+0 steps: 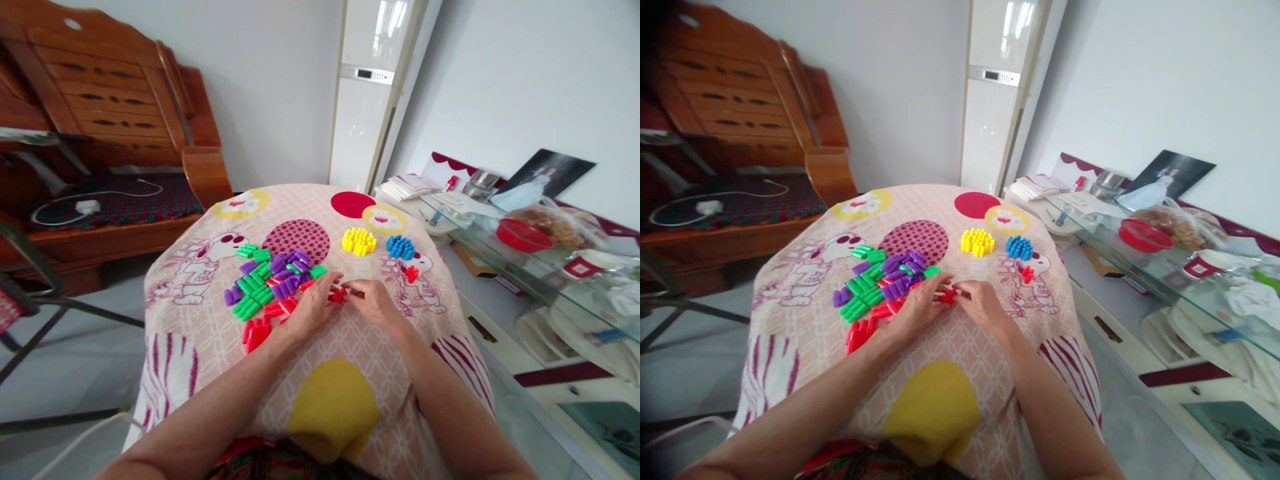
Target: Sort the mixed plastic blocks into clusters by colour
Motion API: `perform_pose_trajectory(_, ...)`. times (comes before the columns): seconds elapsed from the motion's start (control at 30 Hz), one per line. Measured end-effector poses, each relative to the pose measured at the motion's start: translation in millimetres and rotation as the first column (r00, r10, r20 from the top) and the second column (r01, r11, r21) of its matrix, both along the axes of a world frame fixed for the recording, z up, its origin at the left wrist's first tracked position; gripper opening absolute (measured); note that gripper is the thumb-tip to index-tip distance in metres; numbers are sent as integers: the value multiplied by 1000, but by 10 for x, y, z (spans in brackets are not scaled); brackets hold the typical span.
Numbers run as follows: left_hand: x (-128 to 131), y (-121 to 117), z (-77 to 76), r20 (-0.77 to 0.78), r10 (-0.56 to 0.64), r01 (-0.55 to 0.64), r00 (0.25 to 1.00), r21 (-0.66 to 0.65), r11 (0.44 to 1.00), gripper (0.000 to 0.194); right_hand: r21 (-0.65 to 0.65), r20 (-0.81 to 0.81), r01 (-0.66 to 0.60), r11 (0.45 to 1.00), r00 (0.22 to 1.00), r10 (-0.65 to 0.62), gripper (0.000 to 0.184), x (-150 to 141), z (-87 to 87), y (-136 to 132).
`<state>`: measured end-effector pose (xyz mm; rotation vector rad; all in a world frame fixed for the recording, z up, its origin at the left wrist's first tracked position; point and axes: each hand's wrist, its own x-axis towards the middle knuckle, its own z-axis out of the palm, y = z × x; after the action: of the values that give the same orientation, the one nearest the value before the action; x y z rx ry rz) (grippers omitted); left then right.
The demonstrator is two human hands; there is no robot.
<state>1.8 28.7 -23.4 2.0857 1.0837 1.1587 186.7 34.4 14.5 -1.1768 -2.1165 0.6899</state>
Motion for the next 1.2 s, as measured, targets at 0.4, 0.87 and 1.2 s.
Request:
perform_pose_trajectory(0.4,-73,-19,52,-37,32,-29,999,57,998,44,64,28,538,841,841,-540,25,644,69,226)
perform_pose_trajectory(0.87,-158,-133,305,-48,91,-85,995,130,988,28,305,309,761,573,490,-815,22,996,35,348)
perform_pose_trajectory(1.2,-1099,-482,752,-247,434,-409,866,148,900,28,307,238,802,513,457,-857,31,947,77,319)
